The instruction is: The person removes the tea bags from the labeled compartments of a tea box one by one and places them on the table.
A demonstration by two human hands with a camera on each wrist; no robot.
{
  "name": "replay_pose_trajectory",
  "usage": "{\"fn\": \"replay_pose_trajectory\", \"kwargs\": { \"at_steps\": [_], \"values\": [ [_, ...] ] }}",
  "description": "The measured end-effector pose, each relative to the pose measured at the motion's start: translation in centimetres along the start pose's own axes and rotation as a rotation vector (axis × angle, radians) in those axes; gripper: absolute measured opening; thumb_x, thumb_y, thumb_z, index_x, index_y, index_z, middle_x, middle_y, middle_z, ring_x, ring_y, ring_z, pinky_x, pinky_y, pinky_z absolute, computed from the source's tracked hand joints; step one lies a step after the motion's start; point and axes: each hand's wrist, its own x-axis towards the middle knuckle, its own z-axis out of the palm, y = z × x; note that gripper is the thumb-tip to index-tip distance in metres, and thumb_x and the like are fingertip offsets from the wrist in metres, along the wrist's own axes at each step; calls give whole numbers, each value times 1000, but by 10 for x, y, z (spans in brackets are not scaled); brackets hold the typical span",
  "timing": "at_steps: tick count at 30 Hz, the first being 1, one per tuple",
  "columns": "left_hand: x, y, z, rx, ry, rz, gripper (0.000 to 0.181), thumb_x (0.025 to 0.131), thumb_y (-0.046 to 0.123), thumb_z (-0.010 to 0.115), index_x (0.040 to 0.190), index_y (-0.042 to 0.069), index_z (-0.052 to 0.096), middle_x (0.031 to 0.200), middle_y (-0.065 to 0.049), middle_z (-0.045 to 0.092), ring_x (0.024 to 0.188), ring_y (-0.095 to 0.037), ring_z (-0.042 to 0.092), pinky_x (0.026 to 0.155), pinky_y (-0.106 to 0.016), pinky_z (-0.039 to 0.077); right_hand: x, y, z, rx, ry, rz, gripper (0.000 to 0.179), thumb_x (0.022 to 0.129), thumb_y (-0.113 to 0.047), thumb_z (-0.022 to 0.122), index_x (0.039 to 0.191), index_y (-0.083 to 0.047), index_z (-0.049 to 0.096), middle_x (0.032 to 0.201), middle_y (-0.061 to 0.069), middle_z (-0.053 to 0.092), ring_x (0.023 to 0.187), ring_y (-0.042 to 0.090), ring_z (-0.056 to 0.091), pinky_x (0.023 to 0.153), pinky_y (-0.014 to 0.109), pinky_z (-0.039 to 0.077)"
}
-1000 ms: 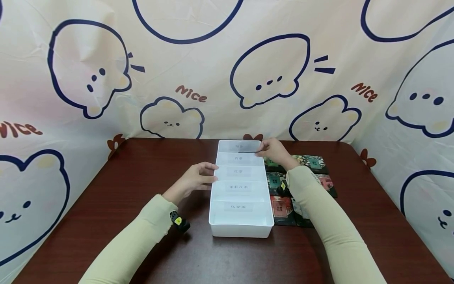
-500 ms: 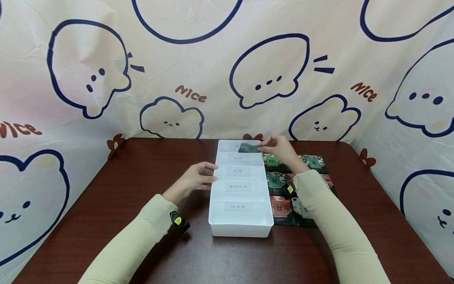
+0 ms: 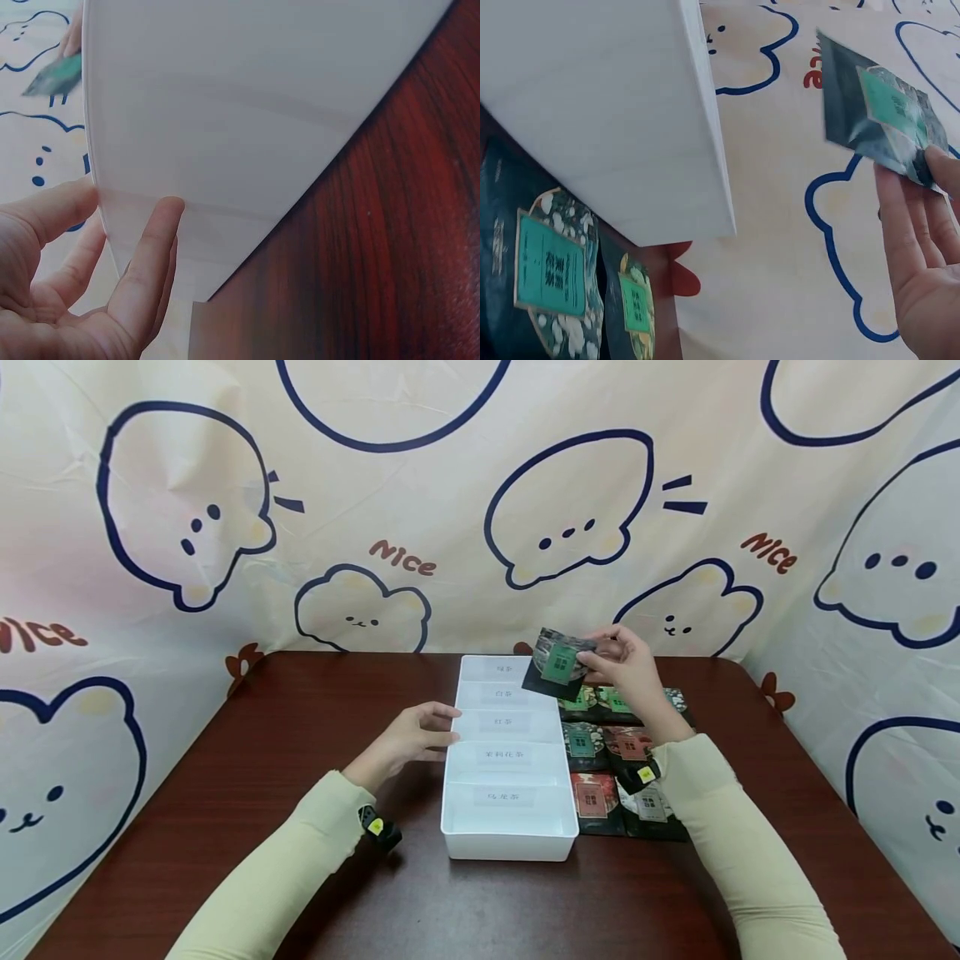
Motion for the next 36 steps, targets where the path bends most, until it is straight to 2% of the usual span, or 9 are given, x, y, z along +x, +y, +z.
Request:
{"fn": "replay_pose_trajectory", "kwargs": {
  "at_steps": [4, 11, 16, 19, 23, 28, 33, 36],
  "values": [
    [1, -1, 0, -2, 1, -6, 44, 87, 7, 71, 128, 7, 55, 125, -21, 55, 92, -26, 65, 83, -44, 58, -13, -4, -11, 15, 17, -2, 32, 86, -13, 73, 114, -9, 59, 82, -6, 66, 72, 10, 64, 63, 28, 59],
    [0, 1, 0, 4, 3, -8, 43, 88, 7, 70, 128, 7, 55, 126, -21, 54, 93, -26, 65, 83, -43, 58, -38, -3, -38, 26, 14, -32, 28, 87, -9, 71, 112, -8, 58, 83, -5, 66, 72, 8, 65, 62, 26, 59],
    [1, 0, 0, 2, 0, -11, 43, 88, 6, 70, 128, 8, 55, 125, -21, 55, 93, -26, 65, 83, -43, 58, -54, 3, -64, -35, 67, -25, 26, 88, -9, 70, 111, -8, 59, 83, -8, 68, 73, 6, 65, 61, 24, 58],
    [1, 0, 0, -1, -1, -10, 43, 88, 6, 70, 128, 7, 55, 125, -21, 55, 93, -26, 65, 83, -43, 58, -64, 6, -81, -59, 113, 8, 26, 88, -10, 70, 112, -7, 59, 82, -10, 69, 71, 5, 65, 61, 24, 58],
    [1, 0, -1, -4, -5, -9, 43, 88, 6, 70, 128, 7, 55, 125, -21, 55, 92, -26, 66, 83, -44, 58, -77, 15, -104, 4, 109, 34, 27, 88, -6, 69, 112, -6, 58, 83, -8, 71, 68, 6, 67, 59, 22, 57],
    [-1, 2, -1, -9, -12, -5, 43, 87, 6, 70, 128, 6, 55, 125, -21, 55, 91, -26, 66, 83, -44, 58, -97, 29, -133, -30, 106, 92, 24, 88, -8, 69, 110, -11, 59, 83, -9, 72, 68, 6, 66, 58, 22, 57],
    [0, 2, -1, -7, -10, -12, 43, 87, 6, 70, 128, 8, 55, 125, -20, 54, 92, -26, 66, 82, -42, 58, -116, 41, -158, -46, 40, 195, 21, 90, -9, 67, 108, -15, 59, 84, -9, 72, 69, 6, 66, 59, 25, 58],
    [0, 1, -1, -4, -1, -17, 43, 87, 6, 71, 127, 9, 56, 124, -19, 55, 93, -26, 65, 81, -42, 59, -126, 45, -170, -119, -6, 282, 18, 92, -12, 66, 106, -20, 58, 86, -13, 72, 70, 7, 65, 62, 26, 59]
  ]
}}
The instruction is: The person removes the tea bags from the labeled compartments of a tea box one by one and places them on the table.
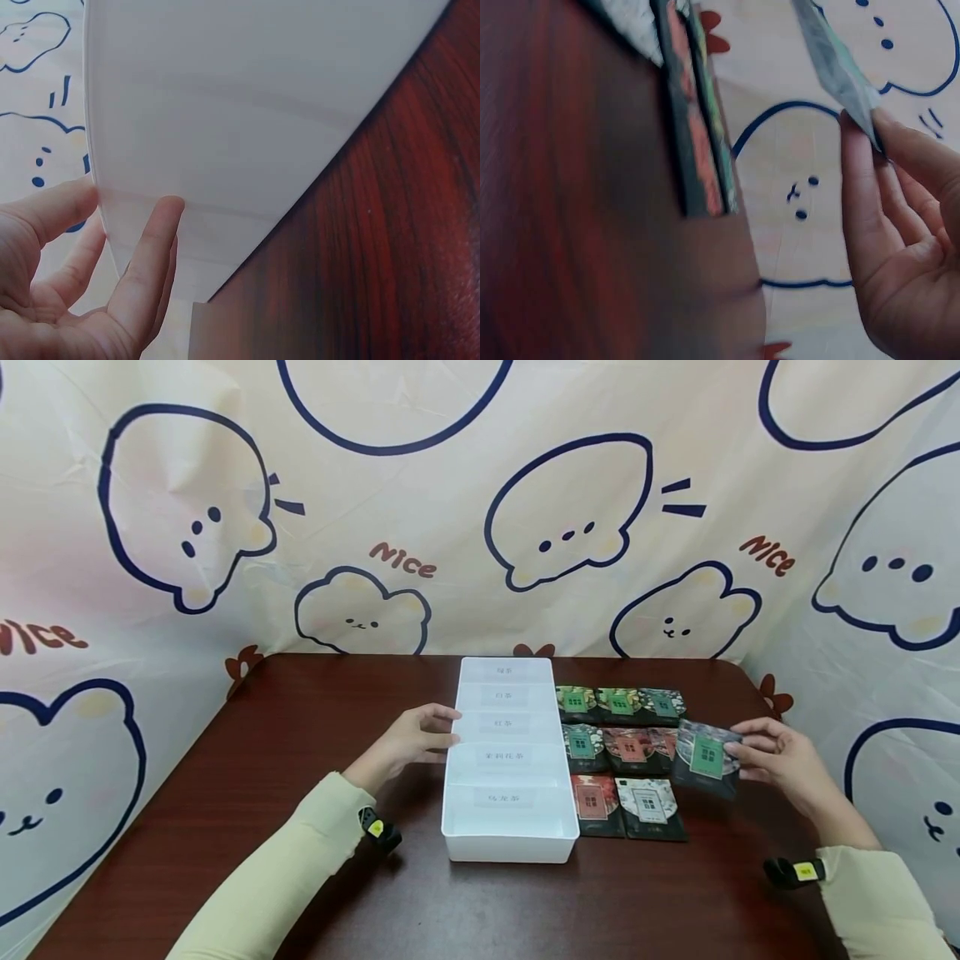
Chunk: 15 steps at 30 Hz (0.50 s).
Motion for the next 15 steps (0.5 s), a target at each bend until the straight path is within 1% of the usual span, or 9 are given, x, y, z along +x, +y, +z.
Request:
{"fn": "replay_pose_trajectory", "kwargs": {
  "at_steps": [3, 8, 11, 15],
  "values": [
    [0, 0, 0, 1, 7, -4, 43, 87, 6, 71, 127, 10, 56, 124, -19, 55, 93, -26, 65, 81, -42, 59, -5, 6, -9, -79, -38, 72, 16, 93, -15, 65, 104, -25, 59, 87, -15, 71, 72, 7, 65, 63, 27, 59],
    [0, 0, 0, 2, -1, 4, 43, 87, 6, 71, 128, 8, 56, 125, -20, 54, 92, -26, 65, 82, -43, 58, -10, 16, -16, -154, -89, 147, 15, 92, -19, 66, 103, -26, 59, 87, -16, 70, 75, 7, 65, 66, 30, 60],
    [0, -1, 0, 4, -7, 13, 44, 87, 6, 70, 128, 7, 55, 125, -21, 54, 93, -26, 65, 83, -44, 58, -10, 22, -18, -211, -121, 182, 18, 93, -21, 66, 108, -18, 58, 88, -12, 69, 77, 8, 64, 68, 31, 60],
    [1, -2, 0, 2, -8, 15, 43, 87, 7, 71, 128, 7, 55, 125, -21, 54, 93, -26, 65, 83, -44, 58, -9, 27, -17, -287, -155, 210, 37, 92, -24, 66, 118, 0, 52, 89, -3, 69, 76, 10, 64, 67, 31, 60]
  ]
}}
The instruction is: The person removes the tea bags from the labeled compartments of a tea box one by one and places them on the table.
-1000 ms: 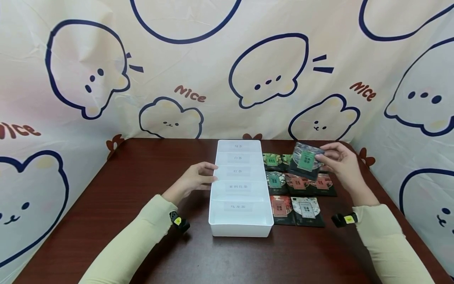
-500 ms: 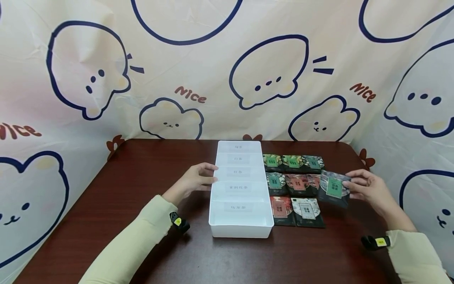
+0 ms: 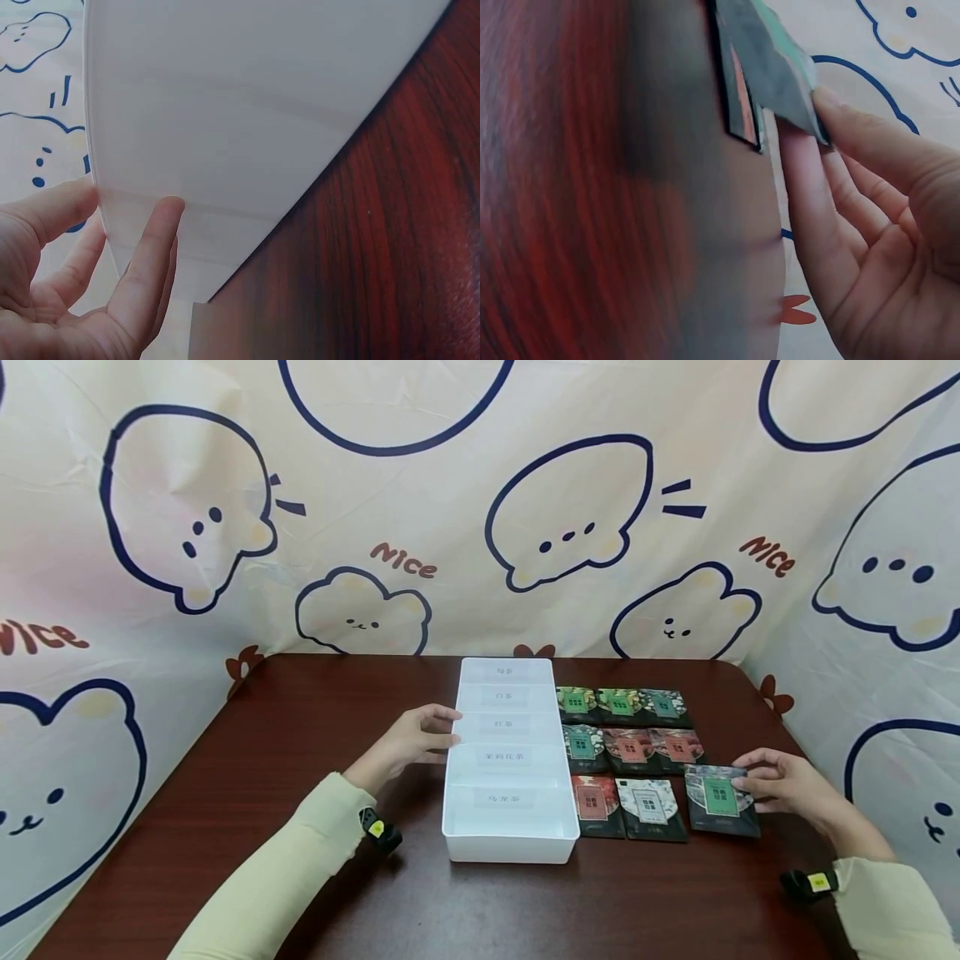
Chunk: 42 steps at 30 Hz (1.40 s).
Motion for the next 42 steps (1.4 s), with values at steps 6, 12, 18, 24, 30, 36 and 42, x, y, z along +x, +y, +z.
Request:
{"fn": "replay_pose_trajectory", "kwargs": {
  "at_steps": [6, 12, 18, 24, 30, 36, 42],
  "values": [
    [-1, 1, 0, -4, -5, 5, 44, 87, 7, 71, 128, 7, 55, 124, -21, 54, 92, -26, 65, 83, -44, 58, 4, 1, 3, -53, -35, 5, 48, 91, -23, 68, 121, 8, 48, 87, 1, 69, 74, 10, 63, 65, 33, 59],
    [-1, 1, 0, -9, -11, 8, 43, 88, 7, 70, 128, 7, 55, 124, -21, 54, 93, -27, 65, 83, -45, 58, 9, 4, 6, -66, -62, -5, 45, 90, -21, 69, 118, 9, 50, 84, 1, 69, 69, 12, 62, 61, 34, 59],
    [1, 1, 1, -15, 0, -2, 43, 87, 6, 71, 127, 8, 56, 122, -20, 54, 93, -26, 64, 81, -43, 59, 13, 6, 7, -67, -83, 11, 45, 90, -19, 70, 118, 10, 51, 85, 1, 67, 70, 12, 62, 61, 35, 59],
    [1, 2, 2, -16, 14, -14, 43, 86, 6, 72, 126, 10, 57, 121, -19, 54, 92, -26, 65, 78, -41, 59, 15, 6, 8, -100, -76, 25, 45, 88, -21, 71, 116, 9, 52, 90, 4, 64, 75, 14, 64, 65, 36, 59],
    [0, 1, 2, -12, 7, -11, 44, 86, 7, 72, 127, 10, 56, 122, -20, 54, 93, -26, 64, 80, -42, 59, 14, 4, 9, -134, -71, 40, 46, 88, -24, 72, 114, 8, 53, 92, 6, 61, 77, 15, 61, 67, 37, 57],
    [1, 1, 1, -11, 8, -9, 43, 86, 7, 72, 127, 9, 56, 122, -20, 54, 93, -26, 64, 80, -42, 59, 14, 3, 10, -144, -68, 41, 45, 87, -24, 73, 113, 8, 54, 91, 6, 59, 77, 16, 59, 67, 37, 57],
    [1, 1, 1, -20, 10, -9, 43, 86, 6, 72, 126, 9, 57, 122, -20, 54, 93, -26, 65, 79, -42, 59, 14, 2, 11, -146, -70, 45, 44, 87, -23, 73, 112, 8, 54, 88, 5, 59, 75, 16, 58, 67, 37, 56]
  ]
}}
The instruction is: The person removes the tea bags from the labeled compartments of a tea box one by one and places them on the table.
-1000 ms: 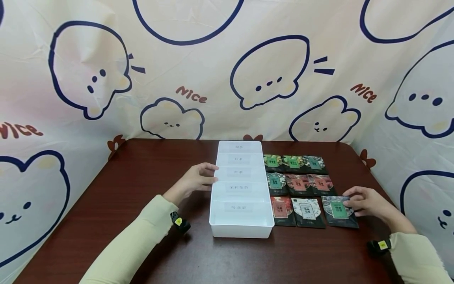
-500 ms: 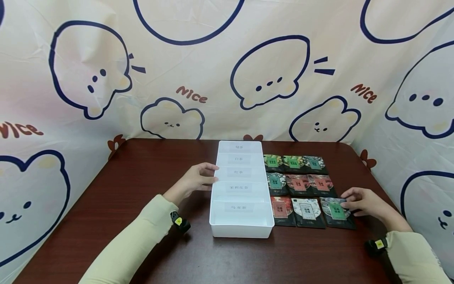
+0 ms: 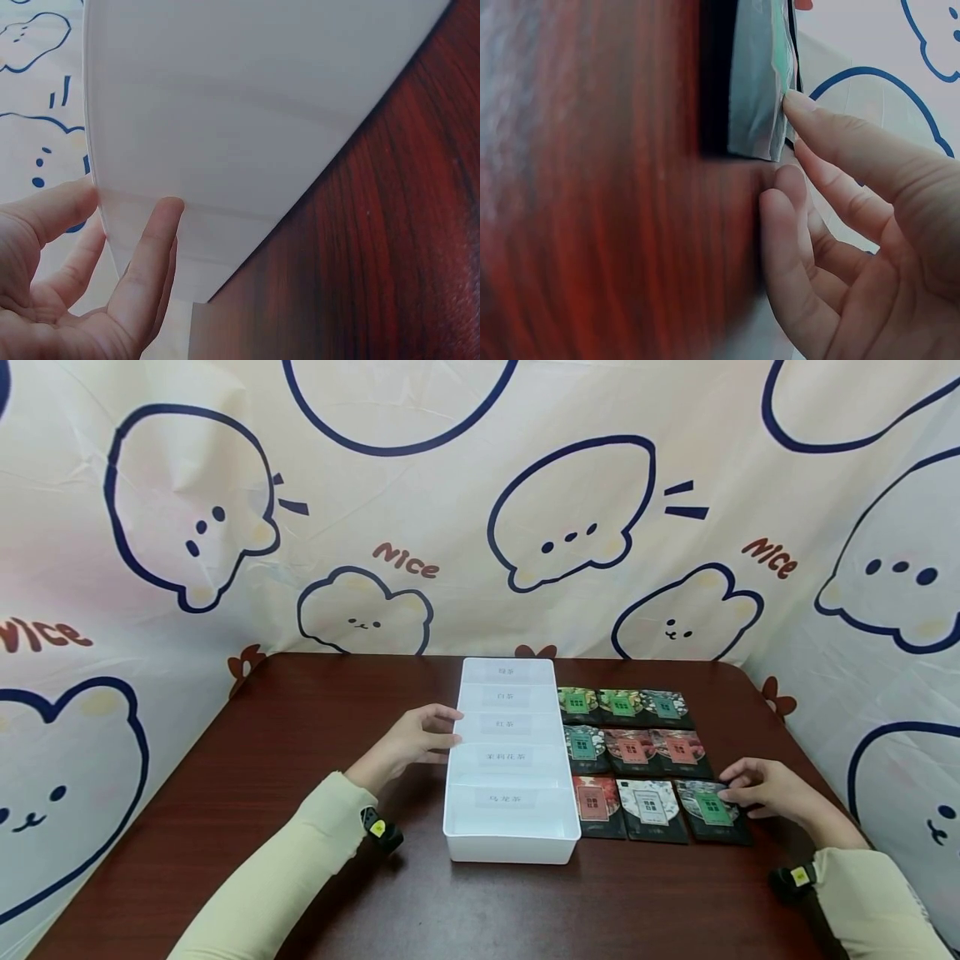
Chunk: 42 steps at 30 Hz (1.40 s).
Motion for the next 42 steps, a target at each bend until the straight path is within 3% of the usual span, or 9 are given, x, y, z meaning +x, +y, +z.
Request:
{"fn": "replay_pose_trajectory", "kwargs": {
  "at_steps": [28, 34, 39, 42],
  "values": [
    [-1, 0, 0, 12, 7, -5, 43, 86, 7, 72, 126, 11, 57, 122, -19, 55, 92, -26, 65, 80, -42, 59, -4, 0, -4, 28, -10, -12, 47, 91, -25, 68, 119, 8, 49, 90, 6, 59, 77, 14, 60, 67, 36, 57],
    [-1, 1, 0, 11, 9, -16, 43, 86, 7, 72, 126, 10, 57, 122, -19, 56, 92, -27, 65, 81, -43, 59, -6, -22, -7, 12, 42, -90, 47, 93, -27, 65, 122, 7, 50, 95, 10, 62, 81, 16, 64, 70, 34, 59],
    [-2, 5, -4, 40, -19, -7, 40, 89, 11, 69, 127, 10, 56, 123, -19, 56, 94, -27, 66, 81, -43, 58, -3, -59, -10, 1, 92, -238, 41, 97, -29, 60, 122, 3, 53, 101, 11, 64, 86, 18, 66, 70, 30, 59],
    [-4, 12, -9, 102, -58, 21, 39, 93, 16, 66, 130, 10, 54, 125, -18, 56, 99, -28, 65, 84, -45, 57, 2, -87, -6, -17, 104, -326, 34, 98, -29, 58, 118, -2, 55, 101, 9, 63, 84, 17, 67, 70, 30, 59]
  ]
}}
